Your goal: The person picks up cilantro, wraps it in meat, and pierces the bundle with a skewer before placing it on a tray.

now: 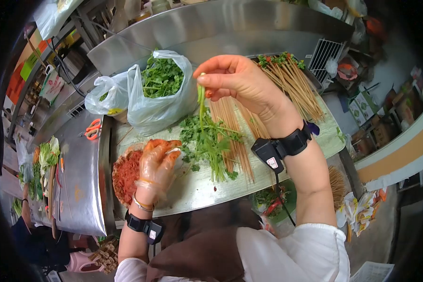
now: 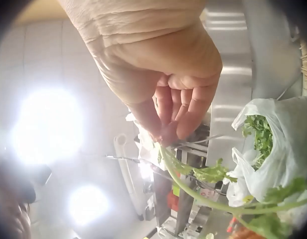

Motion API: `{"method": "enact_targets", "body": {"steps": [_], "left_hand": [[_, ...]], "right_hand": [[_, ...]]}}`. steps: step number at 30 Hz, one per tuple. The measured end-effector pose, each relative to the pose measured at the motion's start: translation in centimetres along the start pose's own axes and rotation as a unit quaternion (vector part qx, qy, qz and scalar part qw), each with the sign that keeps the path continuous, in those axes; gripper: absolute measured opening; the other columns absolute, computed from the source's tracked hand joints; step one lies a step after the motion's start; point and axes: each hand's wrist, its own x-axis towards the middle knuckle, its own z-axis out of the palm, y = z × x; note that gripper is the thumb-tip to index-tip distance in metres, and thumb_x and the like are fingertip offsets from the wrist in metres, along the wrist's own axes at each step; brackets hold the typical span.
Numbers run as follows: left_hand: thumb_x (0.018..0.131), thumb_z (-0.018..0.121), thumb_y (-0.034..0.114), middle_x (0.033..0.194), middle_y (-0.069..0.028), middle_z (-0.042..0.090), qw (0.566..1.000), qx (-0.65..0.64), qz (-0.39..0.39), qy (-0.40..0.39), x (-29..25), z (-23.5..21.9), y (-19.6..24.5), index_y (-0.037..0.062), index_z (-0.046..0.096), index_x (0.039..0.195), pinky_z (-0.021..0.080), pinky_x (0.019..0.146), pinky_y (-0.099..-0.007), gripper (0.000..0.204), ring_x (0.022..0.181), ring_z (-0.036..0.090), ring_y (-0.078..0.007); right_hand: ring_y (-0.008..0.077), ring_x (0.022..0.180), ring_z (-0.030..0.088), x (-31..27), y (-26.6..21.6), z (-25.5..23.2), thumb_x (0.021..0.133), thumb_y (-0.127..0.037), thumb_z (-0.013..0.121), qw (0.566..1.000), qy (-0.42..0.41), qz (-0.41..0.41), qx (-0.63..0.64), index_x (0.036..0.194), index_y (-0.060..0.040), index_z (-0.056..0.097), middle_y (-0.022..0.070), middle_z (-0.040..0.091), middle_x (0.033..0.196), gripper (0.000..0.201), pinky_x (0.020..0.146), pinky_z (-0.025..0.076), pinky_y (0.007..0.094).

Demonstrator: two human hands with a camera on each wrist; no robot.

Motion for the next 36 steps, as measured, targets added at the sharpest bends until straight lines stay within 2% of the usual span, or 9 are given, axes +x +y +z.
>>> {"method": "enact_targets", "body": {"steps": [6,11,14,15,19,23,29,32,36], "left_hand": [[0.083,0.061,0.009,0.083,-0.0083,0.066,0.985,-0.143,-0.099,0.006,0.5,-2.4,0.7,0.0011,0.067,0.102,0.046,0.072,-0.0269,0.021,0.079,0.059,-0.0158],[0.076,0.066,-0.007,0.082,-0.0067,0.064,0.908,-0.387,-0.160,0.008,-0.7,-2.3,3.0,-0.0057,0.063,0.104,0.051,0.067,-0.0259,0.028,0.069,0.057,-0.0098],[0.078,0.066,-0.004,0.079,-0.0057,0.063,0.944,-0.297,-0.137,-0.040,-1.6,-2.0,1.8,-0.0052,0.064,0.100,0.050,0.063,-0.0252,0.023,0.066,0.056,-0.0099],[0.079,0.066,-0.001,0.078,-0.0059,0.063,0.983,-0.160,-0.072,-0.056,-1.7,-2.2,0.9,-0.0047,0.065,0.098,0.048,0.057,-0.0230,0.020,0.062,0.055,-0.0097],[0.084,0.063,0.003,0.081,-0.0082,0.064,0.888,-0.391,-0.241,0.001,-3.0,-3.4,2.1,-0.0054,0.064,0.099,0.048,0.054,-0.0223,0.017,0.062,0.057,-0.0113],[0.087,0.061,0.006,0.082,-0.0102,0.064,0.814,-0.512,-0.273,0.035,-4.3,-4.2,0.9,-0.0059,0.060,0.105,0.050,0.056,-0.0237,0.022,0.065,0.060,-0.0138],[0.085,0.062,0.002,0.080,-0.0096,0.065,0.809,-0.477,-0.331,0.090,-5.8,-5.0,-0.5,-0.0051,0.062,0.099,0.050,0.056,-0.0234,0.016,0.063,0.061,-0.0130],[0.084,0.064,0.001,0.080,-0.0089,0.065,0.854,-0.411,-0.292,0.125,-6.1,-5.4,-1.2,-0.0045,0.062,0.096,0.051,0.055,-0.0235,0.013,0.062,0.061,-0.0124],[0.085,0.063,0.002,0.081,-0.0089,0.065,0.851,-0.435,-0.262,0.132,-6.3,-5.8,-1.0,-0.0044,0.061,0.096,0.051,0.054,-0.0250,0.013,0.063,0.061,-0.0129]], "right_hand": [[0.0082,0.068,0.061,-0.4,1.4,2.8,0.081,-0.012,0.070,0.998,-0.032,0.020,-0.041,0.091,-0.0031,0.064,0.0028,0.065,0.078,0.014,0.061,0.048,0.0202],[0.0077,0.070,0.060,-0.7,4.8,6.9,0.081,-0.006,0.069,0.998,-0.060,0.027,0.004,0.087,-0.0015,0.061,0.0030,0.064,0.078,0.011,0.063,0.049,0.0206],[0.0068,0.071,0.060,-1.1,6.0,8.6,0.081,-0.006,0.069,0.997,-0.073,0.022,0.022,0.087,-0.0015,0.061,0.0028,0.064,0.078,0.010,0.064,0.049,0.0201],[0.0059,0.072,0.060,-1.3,5.8,9.1,0.081,-0.005,0.068,0.999,-0.051,0.010,-0.008,0.086,-0.0013,0.061,0.0024,0.064,0.078,0.009,0.064,0.049,0.0193],[0.0046,0.071,0.059,-1.9,7.9,10.4,0.080,-0.004,0.069,0.999,-0.011,-0.012,0.050,0.084,-0.0006,0.062,0.0018,0.064,0.079,0.009,0.063,0.048,0.0183],[0.0032,0.069,0.057,-2.4,9.2,11.5,0.080,-0.004,0.070,0.999,-0.049,-0.003,-0.003,0.082,-0.0006,0.063,0.0007,0.063,0.078,0.008,0.061,0.046,0.0175],[0.0048,0.066,0.052,-1.8,10.3,12.5,0.075,-0.006,0.072,0.985,-0.101,-0.064,-0.123,0.085,-0.0018,0.065,0.0002,0.059,0.078,0.013,0.058,0.043,0.0199],[0.0065,0.068,0.053,-1.0,8.8,11.9,0.073,-0.005,0.073,0.967,-0.098,-0.095,-0.217,0.090,-0.0024,0.065,0.0020,0.057,0.086,0.018,0.061,0.043,0.0208],[0.0151,0.068,0.054,-1.2,7.7,12.7,0.073,-0.008,0.071,0.938,-0.145,-0.088,-0.302,0.092,-0.0027,0.064,0.0059,0.054,0.087,0.021,0.061,0.045,0.0271]]}}
